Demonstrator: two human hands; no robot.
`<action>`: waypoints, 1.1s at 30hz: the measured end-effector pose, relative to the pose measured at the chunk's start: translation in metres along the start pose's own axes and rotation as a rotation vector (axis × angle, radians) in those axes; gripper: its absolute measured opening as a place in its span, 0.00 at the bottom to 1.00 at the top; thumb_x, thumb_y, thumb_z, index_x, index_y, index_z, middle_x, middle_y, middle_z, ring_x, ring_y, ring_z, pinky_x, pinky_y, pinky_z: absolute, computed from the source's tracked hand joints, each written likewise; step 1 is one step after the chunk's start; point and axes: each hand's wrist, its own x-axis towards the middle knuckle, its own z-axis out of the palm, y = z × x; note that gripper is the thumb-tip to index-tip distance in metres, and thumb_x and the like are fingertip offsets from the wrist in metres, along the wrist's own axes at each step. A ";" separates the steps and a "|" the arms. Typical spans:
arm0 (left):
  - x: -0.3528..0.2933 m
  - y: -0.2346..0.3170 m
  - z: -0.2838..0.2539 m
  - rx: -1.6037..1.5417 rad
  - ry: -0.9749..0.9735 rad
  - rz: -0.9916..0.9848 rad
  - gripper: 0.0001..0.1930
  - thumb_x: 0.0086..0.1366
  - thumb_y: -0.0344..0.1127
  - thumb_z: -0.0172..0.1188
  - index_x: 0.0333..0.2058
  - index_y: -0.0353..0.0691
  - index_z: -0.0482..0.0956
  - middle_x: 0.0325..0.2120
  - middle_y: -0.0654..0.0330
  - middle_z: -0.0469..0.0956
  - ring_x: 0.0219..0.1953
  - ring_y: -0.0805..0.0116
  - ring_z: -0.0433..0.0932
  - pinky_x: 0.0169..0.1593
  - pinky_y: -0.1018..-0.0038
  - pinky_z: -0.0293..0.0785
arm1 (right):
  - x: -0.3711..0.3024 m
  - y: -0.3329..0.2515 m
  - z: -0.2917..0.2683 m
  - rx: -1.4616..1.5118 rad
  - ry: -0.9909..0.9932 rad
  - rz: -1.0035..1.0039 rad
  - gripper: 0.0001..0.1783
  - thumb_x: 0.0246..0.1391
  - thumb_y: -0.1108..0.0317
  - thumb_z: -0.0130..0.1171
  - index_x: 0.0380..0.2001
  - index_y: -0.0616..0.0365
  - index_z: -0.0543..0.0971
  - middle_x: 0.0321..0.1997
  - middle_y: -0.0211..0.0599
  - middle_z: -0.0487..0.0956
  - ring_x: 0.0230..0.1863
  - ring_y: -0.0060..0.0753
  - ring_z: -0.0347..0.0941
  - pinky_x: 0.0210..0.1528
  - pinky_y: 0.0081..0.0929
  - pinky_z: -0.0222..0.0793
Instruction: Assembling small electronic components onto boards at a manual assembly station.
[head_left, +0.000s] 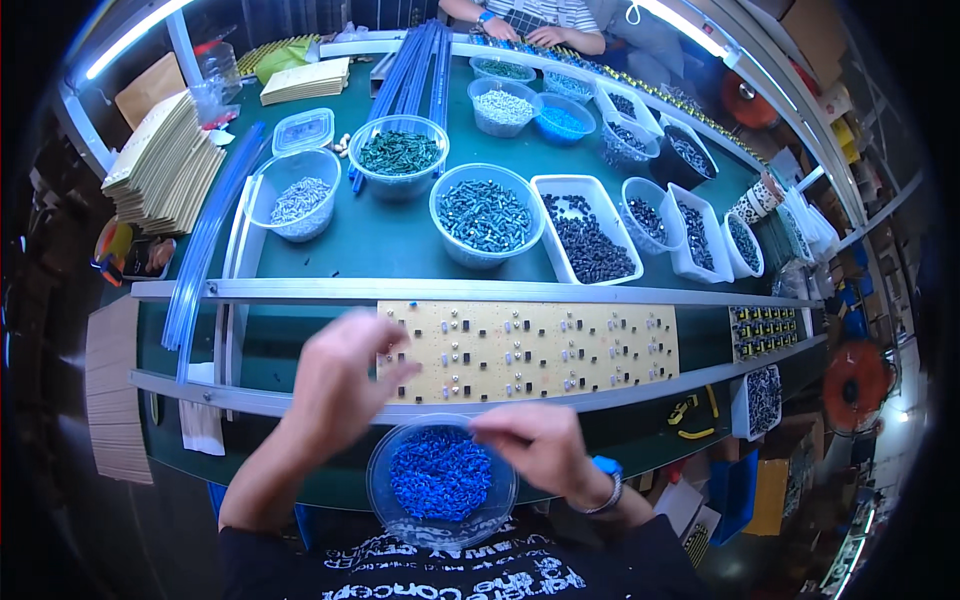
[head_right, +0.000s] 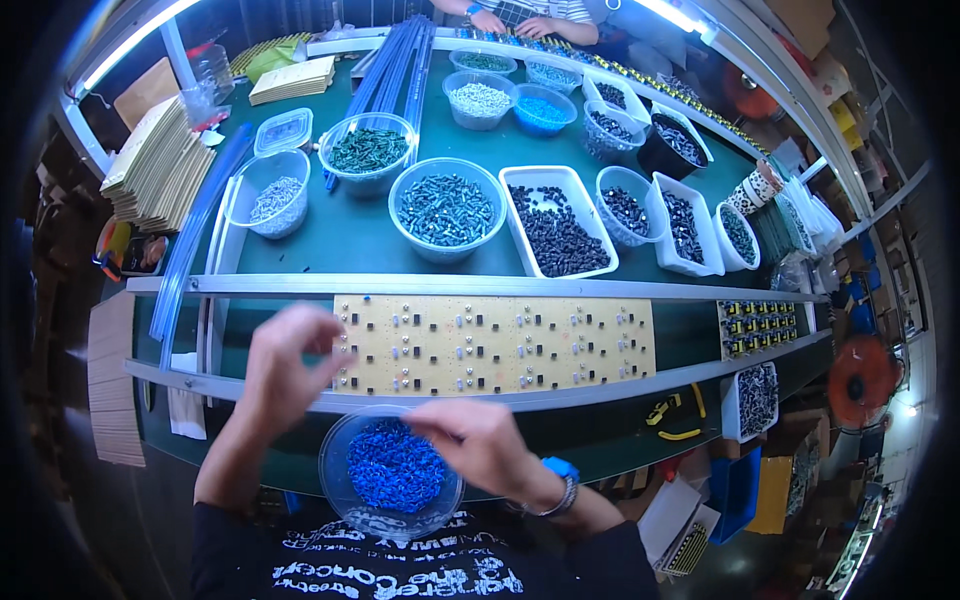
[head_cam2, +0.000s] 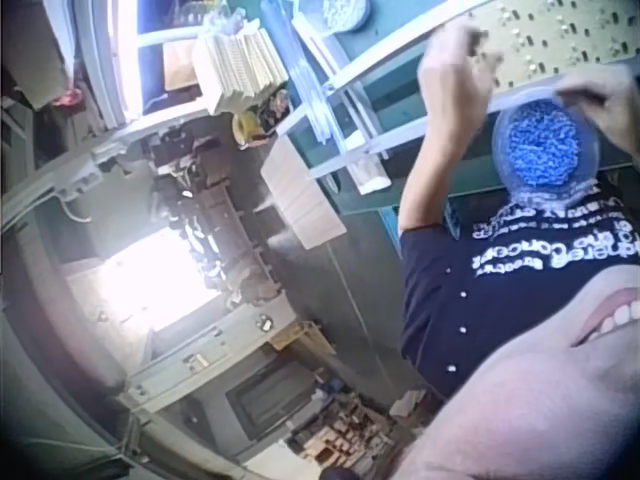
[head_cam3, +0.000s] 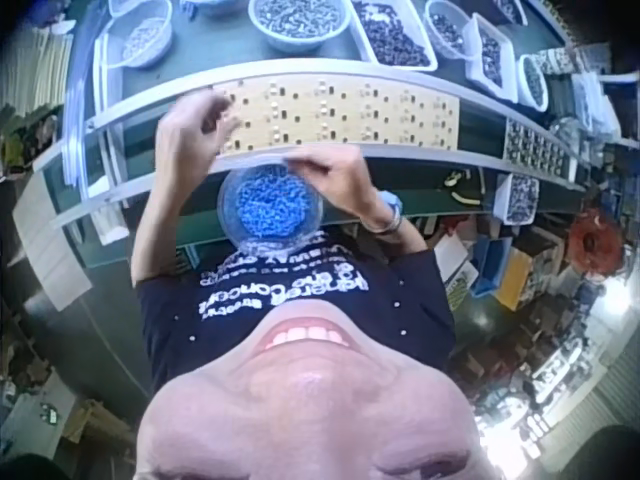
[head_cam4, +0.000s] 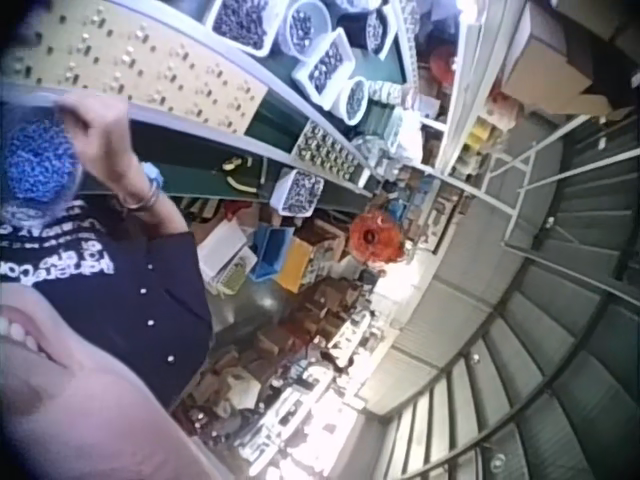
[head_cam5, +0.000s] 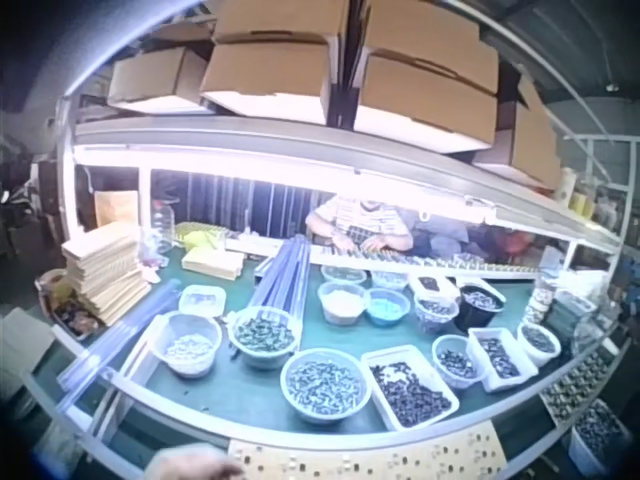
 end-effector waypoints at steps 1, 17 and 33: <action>-0.017 0.005 0.000 -0.058 -0.114 0.036 0.13 0.45 0.30 0.67 0.30 0.37 0.74 0.23 0.56 0.74 0.26 0.64 0.75 0.28 0.70 0.71 | 0.005 0.002 -0.008 -0.053 0.047 0.019 0.08 0.42 0.78 0.63 0.30 0.60 0.81 0.27 0.39 0.80 0.26 0.29 0.77 0.29 0.22 0.72; -0.072 0.027 0.050 0.009 -0.604 0.197 0.07 0.48 0.27 0.53 0.29 0.35 0.69 0.24 0.54 0.71 0.27 0.59 0.75 0.28 0.68 0.73 | 0.129 0.057 -0.011 -0.475 -0.051 -0.206 0.18 0.40 0.78 0.63 0.39 0.58 0.78 0.26 0.32 0.80 0.31 0.27 0.75 0.38 0.24 0.70; -0.068 0.021 0.043 -0.136 -0.621 0.168 0.09 0.48 0.24 0.53 0.32 0.35 0.72 0.29 0.54 0.73 0.32 0.55 0.76 0.34 0.65 0.74 | 0.137 0.061 0.011 -0.674 -0.115 -0.503 0.22 0.38 0.76 0.61 0.42 0.53 0.77 0.23 0.26 0.79 0.30 0.28 0.69 0.41 0.26 0.64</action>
